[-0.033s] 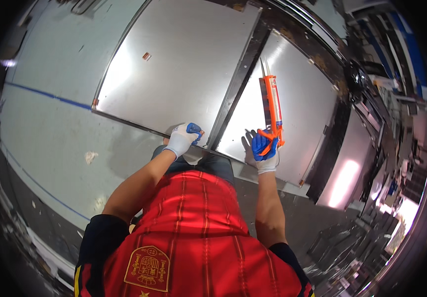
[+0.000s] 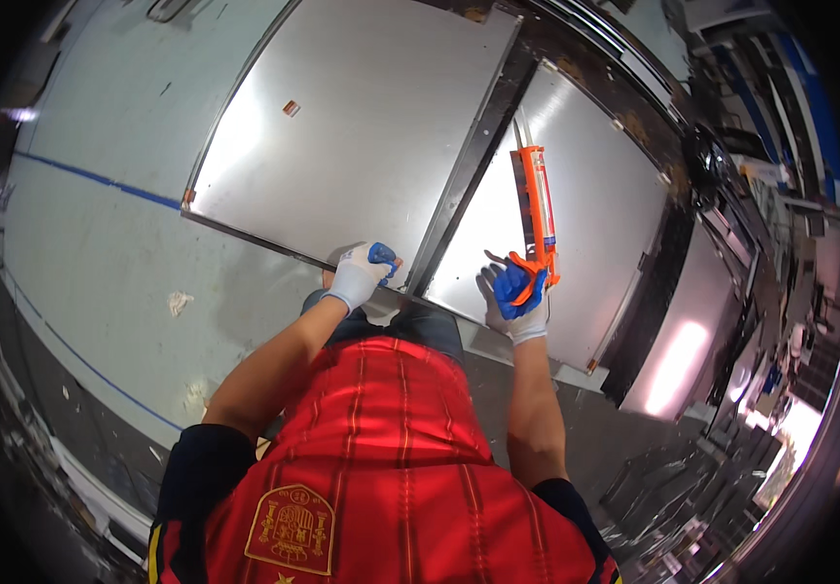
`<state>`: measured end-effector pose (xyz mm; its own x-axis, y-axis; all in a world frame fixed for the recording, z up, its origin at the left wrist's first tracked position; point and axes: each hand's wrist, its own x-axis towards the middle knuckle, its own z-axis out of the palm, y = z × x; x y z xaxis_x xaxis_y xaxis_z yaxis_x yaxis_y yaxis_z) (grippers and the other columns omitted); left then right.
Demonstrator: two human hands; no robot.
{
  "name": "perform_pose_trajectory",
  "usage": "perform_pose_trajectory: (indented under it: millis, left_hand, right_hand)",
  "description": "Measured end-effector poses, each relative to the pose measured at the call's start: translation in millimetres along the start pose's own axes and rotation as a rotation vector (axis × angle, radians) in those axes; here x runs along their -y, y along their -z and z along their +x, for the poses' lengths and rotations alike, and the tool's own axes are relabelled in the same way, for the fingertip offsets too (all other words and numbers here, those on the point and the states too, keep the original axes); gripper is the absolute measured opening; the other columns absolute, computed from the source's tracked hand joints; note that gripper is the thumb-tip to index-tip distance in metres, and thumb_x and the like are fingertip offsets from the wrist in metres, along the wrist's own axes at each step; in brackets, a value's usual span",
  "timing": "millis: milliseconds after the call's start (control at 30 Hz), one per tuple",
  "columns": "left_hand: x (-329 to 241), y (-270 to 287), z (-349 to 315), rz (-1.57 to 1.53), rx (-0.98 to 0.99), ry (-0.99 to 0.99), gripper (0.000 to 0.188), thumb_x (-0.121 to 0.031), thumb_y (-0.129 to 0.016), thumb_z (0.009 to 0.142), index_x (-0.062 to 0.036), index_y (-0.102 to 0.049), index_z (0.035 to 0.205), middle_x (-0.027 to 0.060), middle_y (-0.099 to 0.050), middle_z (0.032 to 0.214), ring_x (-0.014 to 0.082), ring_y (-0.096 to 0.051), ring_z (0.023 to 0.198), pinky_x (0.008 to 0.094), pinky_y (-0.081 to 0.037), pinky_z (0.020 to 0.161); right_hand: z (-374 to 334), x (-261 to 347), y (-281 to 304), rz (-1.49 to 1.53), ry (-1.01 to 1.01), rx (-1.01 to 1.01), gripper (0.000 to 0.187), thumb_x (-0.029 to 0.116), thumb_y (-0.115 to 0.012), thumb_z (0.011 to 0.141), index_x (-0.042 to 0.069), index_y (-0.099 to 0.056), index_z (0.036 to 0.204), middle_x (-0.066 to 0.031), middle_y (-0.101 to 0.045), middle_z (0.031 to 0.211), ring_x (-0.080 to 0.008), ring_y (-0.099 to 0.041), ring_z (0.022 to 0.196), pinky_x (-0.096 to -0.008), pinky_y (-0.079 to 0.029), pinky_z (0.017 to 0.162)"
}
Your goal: The person places a large metal panel on a workbench, then uses a caulking gun to apply sealant along the edges. They insert small spacers between panels and press the panels together to join them. The person repeats this process on multiple edges of the panels.
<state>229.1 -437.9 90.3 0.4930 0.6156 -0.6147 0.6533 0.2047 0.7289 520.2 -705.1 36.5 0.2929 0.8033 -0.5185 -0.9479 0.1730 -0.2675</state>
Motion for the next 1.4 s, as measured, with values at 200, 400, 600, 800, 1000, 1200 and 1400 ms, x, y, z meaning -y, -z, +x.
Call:
perform_pose_trajectory:
  millis: [200, 400, 600, 800, 1000, 1200, 1400]
  left_hand:
    - [-3.9, -33.2, -15.3, 0.213, -0.246, -0.014, 0.025, -0.023, -0.075, 0.086, -0.012, -0.077, 0.108, 0.0167, -0.077, 0.103, 0.0396, -0.071, 0.101, 0.0445, -0.057, 0.09]
    - [8.2, -65.7, -33.3, 0.102, -0.447, -0.119, 0.024, -0.022, -0.076, 0.085, -0.0103, -0.076, 0.107, 0.0146, -0.075, 0.105, 0.0395, -0.065, 0.108, 0.0507, -0.053, 0.096]
    - [12.0, -83.1, -43.2, 0.101, -0.555, -0.123, 0.029, -0.022, -0.076, 0.088, -0.0054, -0.071, 0.111, 0.0148, -0.072, 0.11, 0.0377, -0.062, 0.11, 0.0487, -0.049, 0.099]
    - [16.4, -95.2, -47.8, -0.04, -0.682, -0.104, 0.027, -0.023, -0.077, 0.091, -0.0047, -0.069, 0.109, 0.0159, -0.07, 0.105, 0.0375, -0.064, 0.105, 0.0465, -0.053, 0.093]
    - [21.0, -113.6, -48.8, -0.162, -0.71, -0.069, 0.026, -0.019, -0.077, 0.092, -0.0042, -0.069, 0.111, 0.0159, -0.069, 0.11, 0.0365, -0.065, 0.105, 0.0461, -0.053, 0.092]
    - [26.4, -122.7, -65.5, -0.192, -0.919, -0.087, 0.044, -0.014, -0.085, 0.085, -0.0051, -0.068, 0.125, 0.0189, -0.061, 0.124, 0.039, -0.062, 0.113, 0.0446, -0.052, 0.097]
    - [33.0, -142.1, -69.1, -0.133, -0.85, -0.046, 0.054, -0.02, -0.084, 0.085, -0.0093, -0.066, 0.134, 0.0181, -0.059, 0.119, 0.0386, -0.058, 0.115, 0.0475, -0.049, 0.099]
  right_hand:
    - [-0.4, 58.9, -49.7, -1.7, -0.44, -0.599, 0.049, 0.043, -0.061, 0.109, -0.002, -0.066, 0.128, -0.0145, -0.075, 0.111, -0.0253, -0.073, 0.097, -0.0396, -0.058, 0.088]
    - [42.0, 15.5, -157.1, -1.912, 0.077, 0.132, 0.026, 0.021, -0.073, 0.1, 0.001, -0.074, 0.117, -0.0167, -0.075, 0.105, -0.0285, -0.074, 0.097, -0.0389, -0.058, 0.087]
    - [124.2, -67.5, -200.1, -2.131, 0.103, 1.164, 0.028, 0.015, -0.075, 0.091, 0.007, -0.072, 0.118, -0.0123, -0.069, 0.115, -0.0344, -0.064, 0.111, -0.0447, -0.053, 0.098]
    - [152.3, -89.4, -209.9, -2.242, -0.089, 1.561, 0.029, 0.012, -0.079, 0.086, 0.008, -0.067, 0.112, -0.0134, -0.066, 0.113, -0.037, -0.061, 0.113, -0.0479, -0.052, 0.1]
    - [163.2, -98.4, -207.4, -2.187, -0.184, 1.7, 0.026, 0.011, -0.077, 0.087, 0.007, -0.066, 0.11, -0.0154, -0.064, 0.11, -0.0382, -0.06, 0.111, -0.0476, -0.053, 0.096]
    - [174.7, -97.4, -206.4, -2.094, -0.213, 1.626, 0.021, 0.006, -0.077, 0.085, 0.006, -0.069, 0.104, -0.0138, -0.066, 0.106, -0.0381, -0.063, 0.105, -0.0462, -0.053, 0.091]
    - [172.3, -98.2, -197.3, -2.033, -0.165, 1.644, 0.026, 0.002, -0.08, 0.082, 0.004, -0.071, 0.106, -0.0152, -0.069, 0.111, -0.0379, -0.065, 0.106, -0.045, -0.055, 0.091]
